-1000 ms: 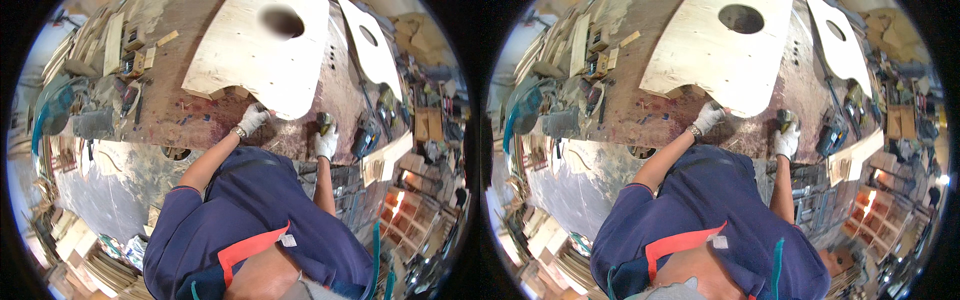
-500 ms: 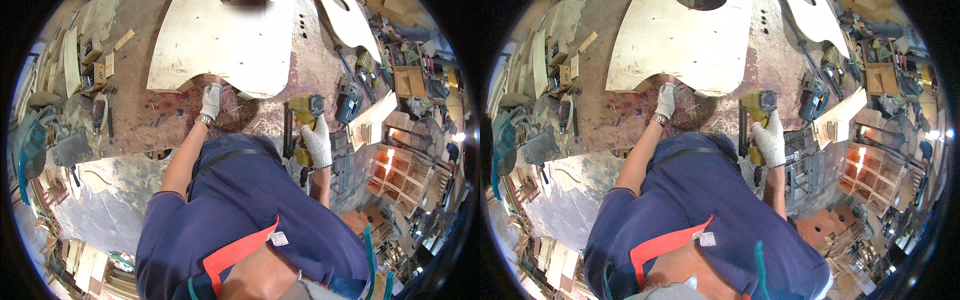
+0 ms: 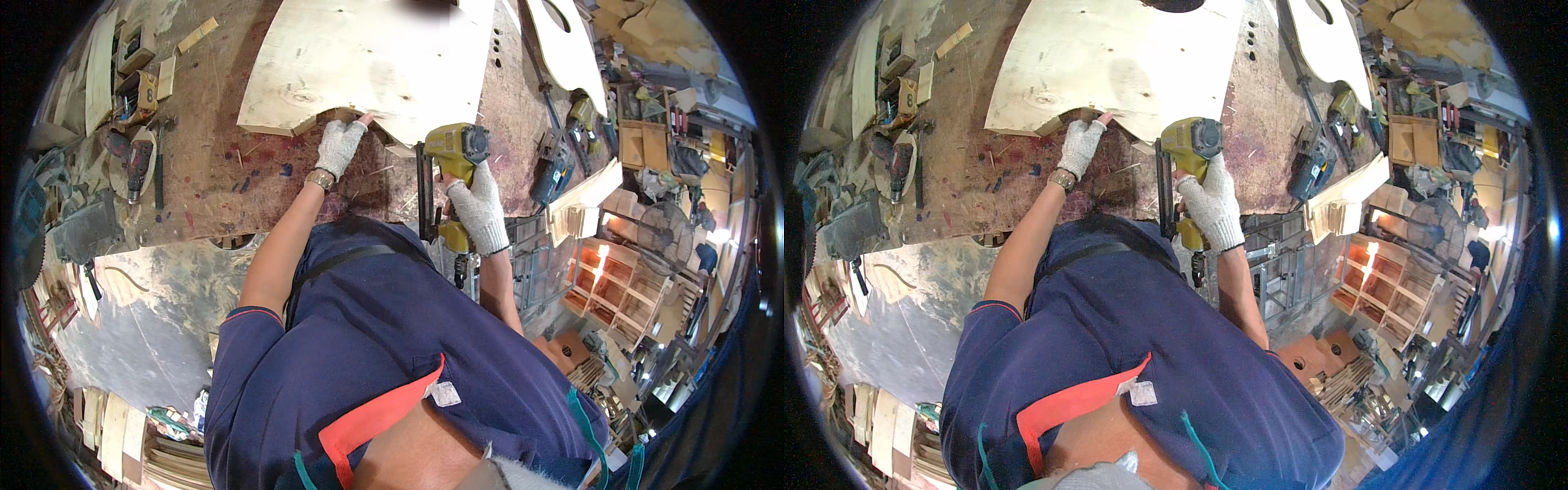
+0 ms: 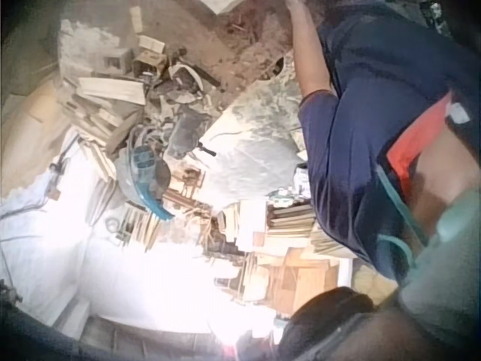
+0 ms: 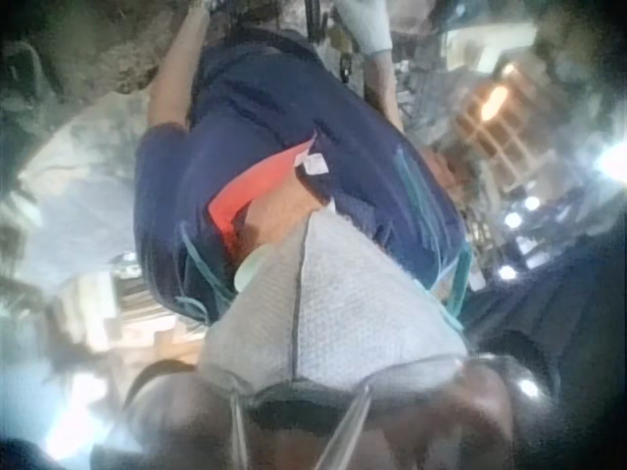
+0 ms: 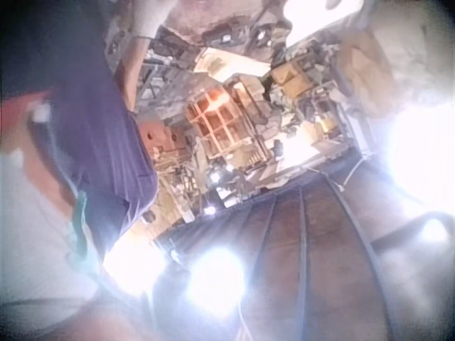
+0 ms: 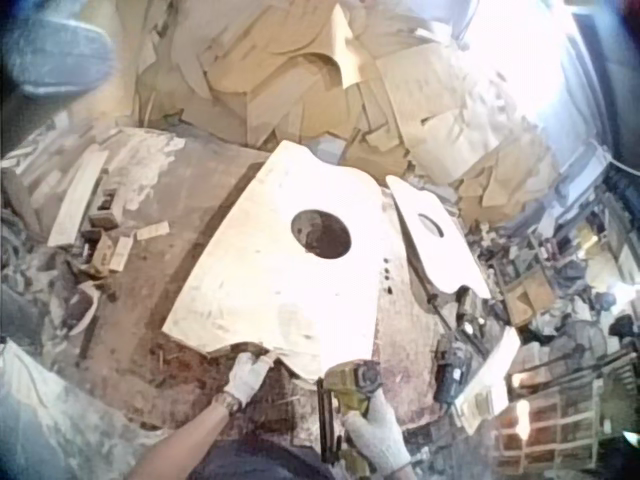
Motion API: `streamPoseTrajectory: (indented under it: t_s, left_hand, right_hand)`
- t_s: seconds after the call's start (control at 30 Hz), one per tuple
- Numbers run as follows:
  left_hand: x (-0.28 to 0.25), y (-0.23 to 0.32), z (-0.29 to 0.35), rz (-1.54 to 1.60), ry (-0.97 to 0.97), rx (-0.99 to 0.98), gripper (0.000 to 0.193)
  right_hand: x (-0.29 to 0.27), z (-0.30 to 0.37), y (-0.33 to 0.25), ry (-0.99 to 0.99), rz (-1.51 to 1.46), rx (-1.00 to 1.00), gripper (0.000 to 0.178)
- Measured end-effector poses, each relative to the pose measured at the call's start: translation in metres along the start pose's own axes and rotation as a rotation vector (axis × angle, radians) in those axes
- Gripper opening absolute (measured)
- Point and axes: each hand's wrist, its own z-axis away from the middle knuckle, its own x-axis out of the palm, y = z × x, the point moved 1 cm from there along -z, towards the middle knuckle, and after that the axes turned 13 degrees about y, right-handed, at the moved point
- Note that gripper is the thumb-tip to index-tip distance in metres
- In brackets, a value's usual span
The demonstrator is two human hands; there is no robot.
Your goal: The person assembles small wooden pieces onto a larger curved wooden panel using a pneumatic nail gun. They repeatedly pick up small blocks, position them along the panel's edge, and fasten them in place. The work occurs at a cluttered workbench in a woodworking shop.
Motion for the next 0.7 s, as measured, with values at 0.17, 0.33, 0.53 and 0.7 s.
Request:
streamPoseTrajectory:
  t_s: [0.17,0.33,0.53,0.7]
  left_hand:
    - [-0.011,0.018,0.003,-0.024,-0.031,0.006,0.071]
    - [-0.017,0.032,0.010,0.007,-0.047,0.034,0.077]
    - [-0.005,0.007,0.002,-0.022,-0.005,-0.010,0.070]
    - [-0.003,0.007,0.004,0.057,0.070,-0.015,0.068]
  right_hand:
    - [0.004,0.004,-0.006,0.009,0.036,0.010,0.048]
    - [0.006,0.006,-0.008,0.010,0.086,-0.008,0.045]
    - [0.002,0.004,-0.007,0.020,0.103,-0.048,0.042]
    - [-0.034,0.002,-0.003,0.144,-0.064,-0.013,0.039]
